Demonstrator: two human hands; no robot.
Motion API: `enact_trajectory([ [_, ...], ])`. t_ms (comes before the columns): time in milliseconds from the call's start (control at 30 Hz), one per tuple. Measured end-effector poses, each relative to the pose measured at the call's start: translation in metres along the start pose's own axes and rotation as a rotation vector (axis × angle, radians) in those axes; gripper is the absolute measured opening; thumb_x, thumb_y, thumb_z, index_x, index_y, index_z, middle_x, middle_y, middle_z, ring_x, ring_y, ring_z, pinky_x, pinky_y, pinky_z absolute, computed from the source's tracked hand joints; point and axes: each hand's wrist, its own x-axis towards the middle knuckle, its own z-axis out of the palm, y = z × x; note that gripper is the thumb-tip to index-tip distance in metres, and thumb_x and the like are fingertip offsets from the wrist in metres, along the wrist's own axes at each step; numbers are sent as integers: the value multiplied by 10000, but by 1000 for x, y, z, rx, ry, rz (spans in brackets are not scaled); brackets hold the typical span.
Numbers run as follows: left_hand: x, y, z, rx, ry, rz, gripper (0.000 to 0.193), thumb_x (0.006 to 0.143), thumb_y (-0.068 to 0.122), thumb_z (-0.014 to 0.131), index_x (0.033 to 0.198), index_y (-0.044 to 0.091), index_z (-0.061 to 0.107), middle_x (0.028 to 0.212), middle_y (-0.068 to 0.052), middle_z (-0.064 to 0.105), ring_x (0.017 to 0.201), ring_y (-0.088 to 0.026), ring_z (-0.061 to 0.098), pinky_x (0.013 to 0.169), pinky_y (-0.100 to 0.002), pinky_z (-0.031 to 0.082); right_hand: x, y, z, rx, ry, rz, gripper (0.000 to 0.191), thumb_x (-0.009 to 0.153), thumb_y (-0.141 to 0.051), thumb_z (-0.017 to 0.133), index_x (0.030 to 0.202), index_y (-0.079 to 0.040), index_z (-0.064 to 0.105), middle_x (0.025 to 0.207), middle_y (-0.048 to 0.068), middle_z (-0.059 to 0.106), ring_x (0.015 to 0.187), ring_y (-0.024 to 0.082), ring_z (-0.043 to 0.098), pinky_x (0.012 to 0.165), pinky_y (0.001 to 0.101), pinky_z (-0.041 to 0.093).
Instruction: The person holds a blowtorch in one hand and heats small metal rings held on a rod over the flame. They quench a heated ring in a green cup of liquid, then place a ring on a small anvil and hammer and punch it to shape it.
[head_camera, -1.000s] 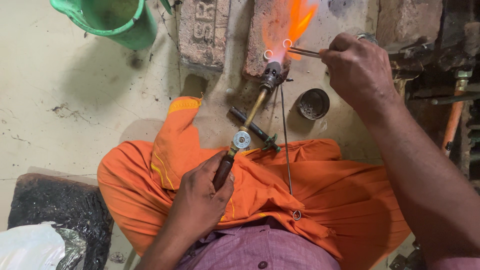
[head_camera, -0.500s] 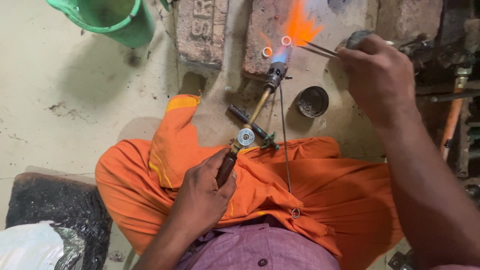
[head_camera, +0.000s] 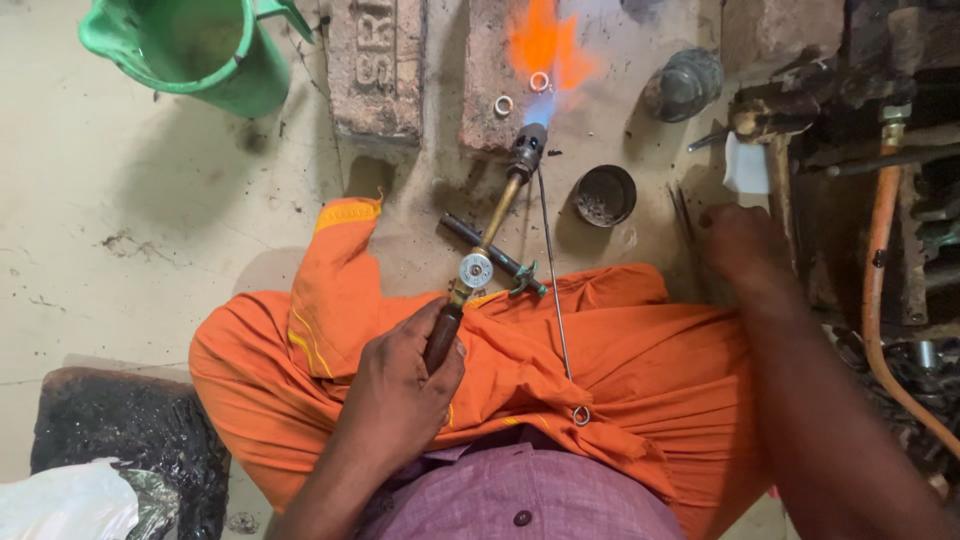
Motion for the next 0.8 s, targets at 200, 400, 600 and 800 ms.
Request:
enact_trajectory([
  [200, -4, -31, -68, 68, -4, 2, 278, 917, 167, 637, 1146, 8, 628, 661, -167, 543, 546, -259, 587, 572, -396, 486, -88, -141, -24, 631, 127, 49, 370, 985, -197, 680, 1332, -72, 700, 926, 152, 778, 731, 249, 752, 705, 381, 604],
  [400, -1, -10, -65, -79, -65, -161, 207, 923, 180, 606, 1113, 98, 622, 519, -64, 484, 411, -142, 563, 460, -342, 478, -124, -212, 1, 580, 83, -342, 609, 809, -198, 810, 1348, -18, 592, 831, 161, 757, 701, 293, 728, 626, 404, 572],
  [600, -1, -19, -71, -96, -75, -113, 184, 917, 177, 612, 1053, 55, 638, 530, -38, 471, 402, -121, 571, 435, -321, 485, -131, -193, -2, 582, 103, -327, 563, 865, -65, 715, 1402, -6, 557, 847, 174, 756, 681, 297, 724, 632, 407, 567],
  [800, 15, -44, -79, -52, -66, -129, 318, 908, 189, 607, 1210, 103, 653, 508, -55, 455, 386, -127, 552, 434, -326, 474, -171, -155, -14, 740, 261, -152, 381, 941, -42, 694, 1321, -45, 691, 883, 77, 770, 723, 130, 740, 605, 293, 576],
])
